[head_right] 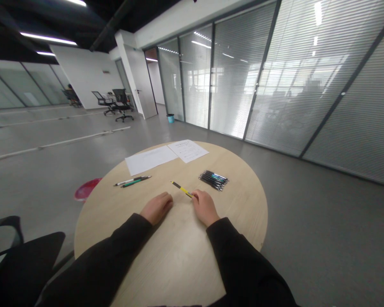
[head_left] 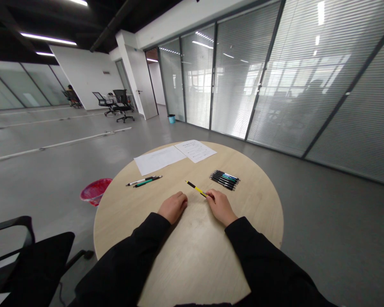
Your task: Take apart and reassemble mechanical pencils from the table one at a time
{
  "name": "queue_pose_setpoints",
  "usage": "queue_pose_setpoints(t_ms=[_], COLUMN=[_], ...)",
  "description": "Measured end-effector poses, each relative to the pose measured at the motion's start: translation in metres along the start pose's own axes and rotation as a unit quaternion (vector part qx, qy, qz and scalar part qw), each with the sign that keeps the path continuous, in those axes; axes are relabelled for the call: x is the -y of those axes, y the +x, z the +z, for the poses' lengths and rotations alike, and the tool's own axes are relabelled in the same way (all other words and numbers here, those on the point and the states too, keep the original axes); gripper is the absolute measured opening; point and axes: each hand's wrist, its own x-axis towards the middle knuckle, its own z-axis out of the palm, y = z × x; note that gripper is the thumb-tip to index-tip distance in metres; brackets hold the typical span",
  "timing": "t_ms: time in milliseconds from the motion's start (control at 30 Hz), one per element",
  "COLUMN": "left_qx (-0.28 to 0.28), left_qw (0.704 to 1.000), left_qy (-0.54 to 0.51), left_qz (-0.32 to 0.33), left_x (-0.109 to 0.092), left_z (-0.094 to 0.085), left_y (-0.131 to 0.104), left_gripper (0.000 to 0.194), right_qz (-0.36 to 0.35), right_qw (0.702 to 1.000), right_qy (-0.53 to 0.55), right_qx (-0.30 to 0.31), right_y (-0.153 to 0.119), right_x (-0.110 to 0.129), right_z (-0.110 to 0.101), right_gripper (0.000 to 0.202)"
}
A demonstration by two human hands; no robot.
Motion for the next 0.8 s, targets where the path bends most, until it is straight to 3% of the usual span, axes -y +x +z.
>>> queue_pose_setpoints(t_ms=[167,400,600,800], left_qx=[-0.115,-0.198,-0.216,-0.216], left_qw=[0.984,0.924,0.896,0.888], left_qy=[-0.110,-0.284,-0.345,-0.366], left_qz=[-0.076,-0.164,-0.177,-0.174], left_x=[0.012,0.013,0.013,0.014], left_z=[-0.009,-0.014,-0.014,-0.011], left_y=[-0.001,0.003,0.005,0.006], left_gripper=[0.017,0.014,0.019,0.024], right_qz=[-0.007,-0.016,-0.029,-0.027], right_qw=[1.000,1.000,1.000,1.000], right_qy=[0.008,0.010,0.000,-0.008], right_qx=[0.001,0.002,-0.001,0.005], right_y=[0.000,0.000,0.000,0.000], right_x=[0.000,0.002,0.001,0.002], right_z=[-0.001,-0.004,-0.004,-0.004], right_gripper=[0.017,0.018,0.017,0.016])
